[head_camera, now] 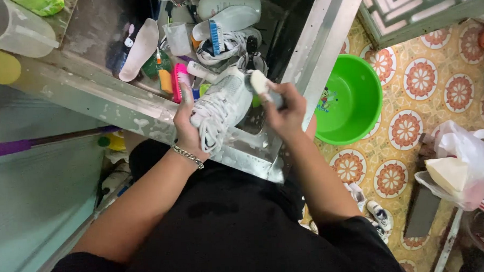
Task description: Cleaning a white sneaker using a brush, sponge, and cleaning solution in a sink area.
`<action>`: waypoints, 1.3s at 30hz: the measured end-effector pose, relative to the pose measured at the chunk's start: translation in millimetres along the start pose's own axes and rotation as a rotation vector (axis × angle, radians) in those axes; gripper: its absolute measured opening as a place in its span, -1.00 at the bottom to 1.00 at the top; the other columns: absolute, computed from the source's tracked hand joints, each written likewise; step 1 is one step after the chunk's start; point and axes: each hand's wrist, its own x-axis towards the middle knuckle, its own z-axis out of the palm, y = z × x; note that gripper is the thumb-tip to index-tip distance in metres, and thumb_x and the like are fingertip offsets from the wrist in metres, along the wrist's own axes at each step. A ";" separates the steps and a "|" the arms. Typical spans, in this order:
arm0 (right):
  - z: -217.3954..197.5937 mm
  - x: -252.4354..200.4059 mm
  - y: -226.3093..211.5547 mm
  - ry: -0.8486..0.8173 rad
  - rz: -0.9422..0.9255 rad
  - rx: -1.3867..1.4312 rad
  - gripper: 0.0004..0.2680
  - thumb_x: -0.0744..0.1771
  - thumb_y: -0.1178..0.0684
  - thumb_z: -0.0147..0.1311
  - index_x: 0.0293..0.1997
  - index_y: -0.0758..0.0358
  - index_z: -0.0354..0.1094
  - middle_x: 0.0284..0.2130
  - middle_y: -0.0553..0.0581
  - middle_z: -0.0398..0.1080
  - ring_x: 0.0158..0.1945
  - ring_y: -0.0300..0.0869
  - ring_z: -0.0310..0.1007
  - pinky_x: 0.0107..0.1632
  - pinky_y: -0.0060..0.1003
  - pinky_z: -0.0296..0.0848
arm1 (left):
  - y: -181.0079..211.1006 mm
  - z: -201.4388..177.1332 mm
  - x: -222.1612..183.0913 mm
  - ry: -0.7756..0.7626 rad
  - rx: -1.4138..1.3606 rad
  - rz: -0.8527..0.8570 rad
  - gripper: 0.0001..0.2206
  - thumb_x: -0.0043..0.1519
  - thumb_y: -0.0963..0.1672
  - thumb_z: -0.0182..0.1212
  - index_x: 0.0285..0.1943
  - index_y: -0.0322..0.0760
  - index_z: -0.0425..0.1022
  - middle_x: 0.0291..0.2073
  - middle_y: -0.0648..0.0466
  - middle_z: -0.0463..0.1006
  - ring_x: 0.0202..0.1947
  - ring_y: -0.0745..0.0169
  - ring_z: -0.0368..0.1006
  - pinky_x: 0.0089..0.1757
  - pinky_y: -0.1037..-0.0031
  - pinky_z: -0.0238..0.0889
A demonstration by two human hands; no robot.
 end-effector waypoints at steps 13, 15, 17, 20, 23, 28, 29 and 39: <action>32.3 -5.8 -91.8 -0.226 0.002 -0.174 -0.81 0.38 0.04 0.62 -0.05 0.23 0.64 -0.61 0.19 0.55 -0.71 -0.01 0.50 -0.55 -0.18 0.41 | -5.9 6.3 -13.9 -0.097 -0.010 0.012 -0.04 0.54 0.28 0.15 1.02 -0.17 -0.06 0.62 -0.46 0.48 0.65 -0.56 0.47 0.60 -0.42 0.33; -2.9 11.3 -64.1 -0.189 0.085 -0.227 -0.88 0.43 0.03 0.55 0.01 0.14 0.73 -0.66 0.03 0.47 -0.67 -0.10 0.49 -0.44 -0.27 0.42 | -8.7 3.5 -17.2 -0.145 0.045 -0.043 -0.09 0.59 0.26 0.15 0.98 -0.28 0.06 0.62 -0.37 0.54 0.64 -0.43 0.50 0.64 -0.33 0.26; 6.1 10.4 -81.5 -0.161 0.079 -0.315 -0.86 0.44 -0.02 0.55 0.01 0.10 0.69 -0.69 0.04 0.38 -0.67 -0.05 0.47 -0.45 -0.22 0.41 | -12.8 -1.5 -13.5 -0.138 0.046 -0.034 -0.18 0.59 0.26 0.17 0.91 -0.22 0.27 0.54 -0.36 0.64 0.53 -0.37 0.62 0.60 -0.25 0.37; 23.1 2.6 -116.5 -0.172 0.092 -0.393 -0.85 0.42 -0.08 0.55 -0.04 0.02 0.66 -0.72 0.03 0.38 -0.71 -0.03 0.48 -0.48 -0.21 0.43 | -44.8 -44.7 -2.3 -0.145 0.073 -0.070 -0.25 0.61 0.29 0.10 0.75 -0.22 0.55 0.47 -0.33 0.75 0.43 -0.29 0.72 0.54 -0.19 0.49; -8.5 6.6 -96.2 -0.161 0.125 -0.417 -0.87 0.42 -0.04 0.55 -0.05 0.01 0.66 -0.73 0.06 0.33 -0.71 -0.02 0.43 -0.48 -0.20 0.39 | -68.9 -97.3 4.1 -0.114 -0.007 -0.196 -0.23 0.64 0.30 0.03 0.70 -0.30 0.58 0.50 -0.32 0.72 0.46 -0.26 0.67 0.53 -0.19 0.45; -2.2 -7.9 -115.9 -0.071 0.177 -0.580 -0.84 0.41 -0.18 0.56 -0.05 -0.15 0.65 -0.76 0.06 0.24 -0.66 0.08 0.46 -0.43 -0.15 0.41 | -88.0 -176.2 5.6 0.018 -0.419 -0.536 -0.22 0.65 0.25 0.10 0.77 -0.42 0.40 0.60 -0.34 0.60 0.56 -0.24 0.51 0.60 -0.10 0.24; 4.1 -22.0 -117.1 -0.129 0.217 -0.466 -0.85 0.39 -0.17 0.54 -0.04 -0.15 0.67 -0.78 0.03 0.29 -0.68 0.00 0.47 -0.41 -0.19 0.44 | -94.7 -189.5 6.8 0.069 -0.573 -0.663 -0.21 0.65 0.23 0.12 0.80 -0.46 0.34 0.64 -0.34 0.56 0.60 -0.23 0.46 0.62 -0.06 0.17; -4.5 -36.4 -103.4 -0.147 0.377 -0.331 -0.79 0.38 -0.09 0.57 0.08 -0.03 0.71 -0.50 0.24 0.65 -0.39 0.30 0.76 -0.22 -0.01 0.64 | -55.7 -164.1 51.1 1.635 -2.765 -1.146 0.41 0.26 0.64 -0.17 0.93 -0.47 0.07 0.58 -0.16 0.47 0.56 0.19 0.44 0.63 0.39 0.20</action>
